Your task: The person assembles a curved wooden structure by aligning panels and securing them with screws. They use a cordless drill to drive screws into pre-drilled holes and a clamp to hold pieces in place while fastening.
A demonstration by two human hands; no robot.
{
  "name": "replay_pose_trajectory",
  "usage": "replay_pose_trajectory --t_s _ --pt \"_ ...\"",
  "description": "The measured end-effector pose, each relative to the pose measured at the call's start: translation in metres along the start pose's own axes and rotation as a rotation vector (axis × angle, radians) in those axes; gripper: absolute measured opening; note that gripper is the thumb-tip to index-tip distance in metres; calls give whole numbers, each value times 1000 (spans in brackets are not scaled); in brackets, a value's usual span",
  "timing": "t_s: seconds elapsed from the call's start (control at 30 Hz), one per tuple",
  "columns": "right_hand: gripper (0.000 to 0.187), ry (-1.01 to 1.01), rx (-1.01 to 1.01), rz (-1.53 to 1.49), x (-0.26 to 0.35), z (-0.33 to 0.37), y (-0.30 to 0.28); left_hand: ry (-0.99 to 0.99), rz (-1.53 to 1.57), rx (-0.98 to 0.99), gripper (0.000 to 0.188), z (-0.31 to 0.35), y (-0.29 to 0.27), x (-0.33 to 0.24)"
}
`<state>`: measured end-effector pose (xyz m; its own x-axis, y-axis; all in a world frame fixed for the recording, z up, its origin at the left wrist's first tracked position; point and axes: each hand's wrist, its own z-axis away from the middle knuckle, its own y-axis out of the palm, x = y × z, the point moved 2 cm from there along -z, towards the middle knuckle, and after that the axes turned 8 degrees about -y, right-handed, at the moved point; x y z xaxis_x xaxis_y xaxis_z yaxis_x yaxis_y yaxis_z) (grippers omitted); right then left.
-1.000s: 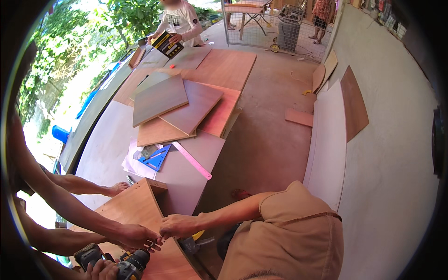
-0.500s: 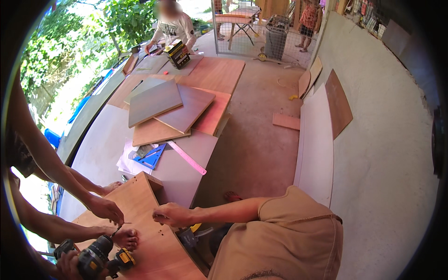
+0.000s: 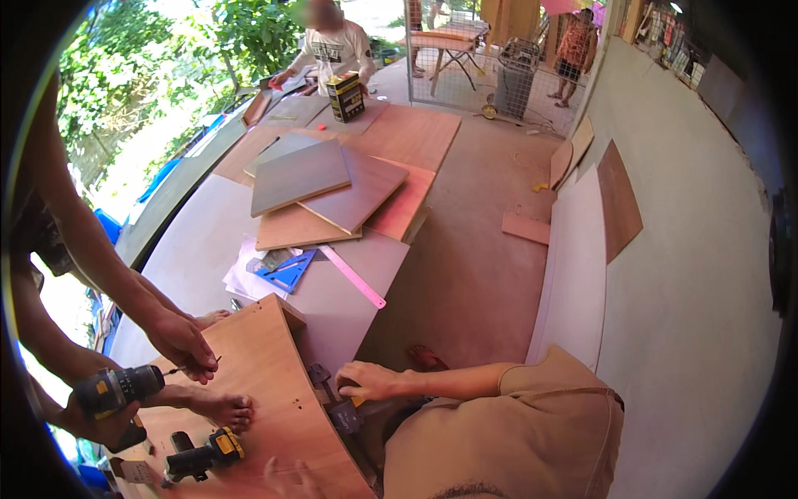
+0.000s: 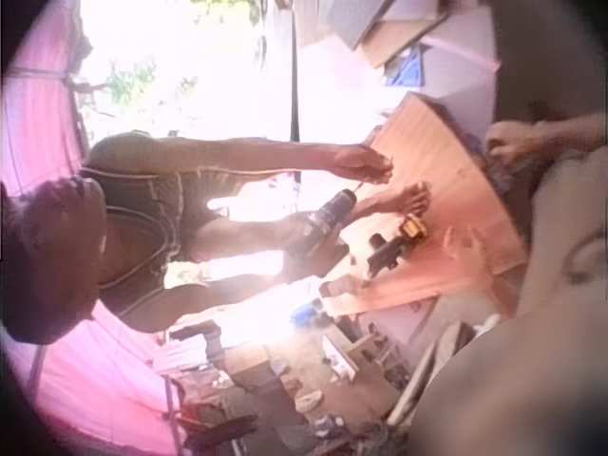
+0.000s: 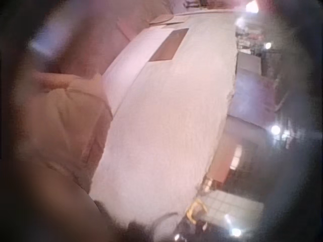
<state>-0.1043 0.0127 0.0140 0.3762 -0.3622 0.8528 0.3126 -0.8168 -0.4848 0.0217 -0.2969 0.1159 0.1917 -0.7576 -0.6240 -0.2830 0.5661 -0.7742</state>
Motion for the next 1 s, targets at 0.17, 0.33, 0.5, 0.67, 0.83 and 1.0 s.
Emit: replay_pose_trajectory --t_s 0.17,0.33,0.5,0.67,0.83,1.0 --pt "48 -16 208 210 1 15 14 -46 -359 -72 72 42 52 4" --pt "49 -9 272 225 -3 13 11 -60 -388 -133 77 44 67 9" --pt "47 -21 195 11 -2 22 -7 -36 -473 -170 73 45 70 14" --pt "49 58 158 -230 -50 49 -54 -58 -535 -182 70 36 72 8" --pt "53 251 149 6 -211 145 -112 -208 -485 -184 62 37 82 2" --pt "45 994 -17 16 -408 359 -214 -354 -639 -232 64 46 107 -14"
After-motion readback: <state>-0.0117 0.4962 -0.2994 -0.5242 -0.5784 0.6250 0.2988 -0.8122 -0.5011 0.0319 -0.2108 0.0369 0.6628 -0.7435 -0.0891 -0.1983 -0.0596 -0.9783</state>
